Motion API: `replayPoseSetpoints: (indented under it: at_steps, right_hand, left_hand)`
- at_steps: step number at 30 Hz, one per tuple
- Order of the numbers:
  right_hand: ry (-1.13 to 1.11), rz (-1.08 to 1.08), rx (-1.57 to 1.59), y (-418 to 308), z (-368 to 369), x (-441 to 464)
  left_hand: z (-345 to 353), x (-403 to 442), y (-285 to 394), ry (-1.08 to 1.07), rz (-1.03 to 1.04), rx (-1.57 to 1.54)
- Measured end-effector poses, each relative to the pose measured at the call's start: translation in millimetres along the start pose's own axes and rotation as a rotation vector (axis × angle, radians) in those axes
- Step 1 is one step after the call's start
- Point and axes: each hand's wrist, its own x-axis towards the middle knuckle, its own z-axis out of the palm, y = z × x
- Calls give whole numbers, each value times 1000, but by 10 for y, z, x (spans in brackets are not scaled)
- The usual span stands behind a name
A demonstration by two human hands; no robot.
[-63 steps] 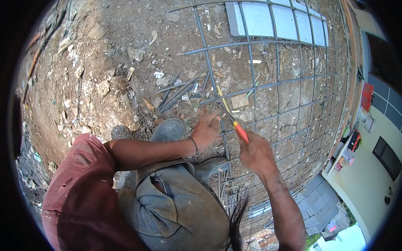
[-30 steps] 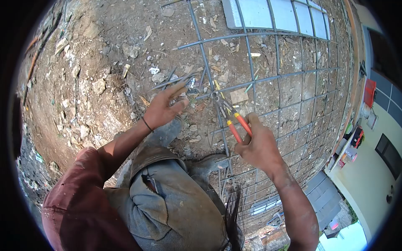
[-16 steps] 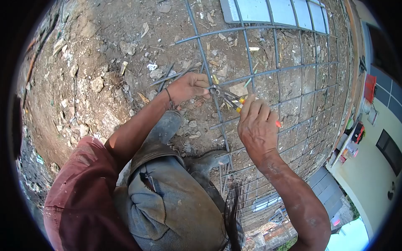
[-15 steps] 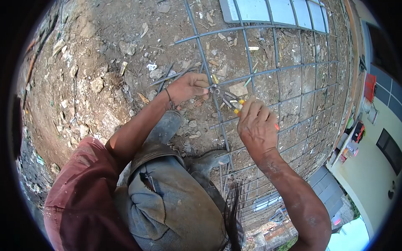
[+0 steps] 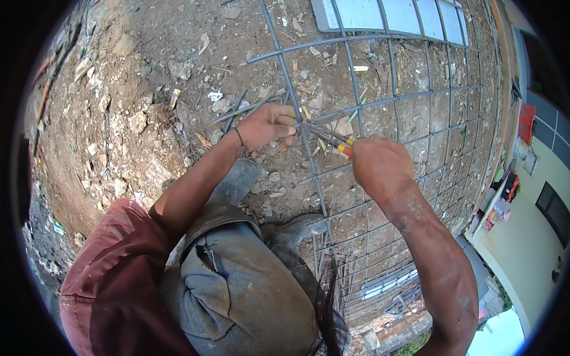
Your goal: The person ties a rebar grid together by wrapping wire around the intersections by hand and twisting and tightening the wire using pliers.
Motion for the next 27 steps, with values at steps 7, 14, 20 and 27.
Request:
replayPoseSetpoints:
  at_steps: [7,14,20,27]
  right_hand:
    - [72,-37,61,283,222,137]
    - [-113,112,354,104,190,-18]
    - [-665,334,1920,-301,601,-259]
    - [-556,234,1401,-220,210,-242]
  left_hand:
    - [21,-6,-1,29,-44,-47]
    - [27,-13,67,29,-13,92]
    - [45,-23,30,55,-5,-8]
    - [432,-745,144,394,-33,202]
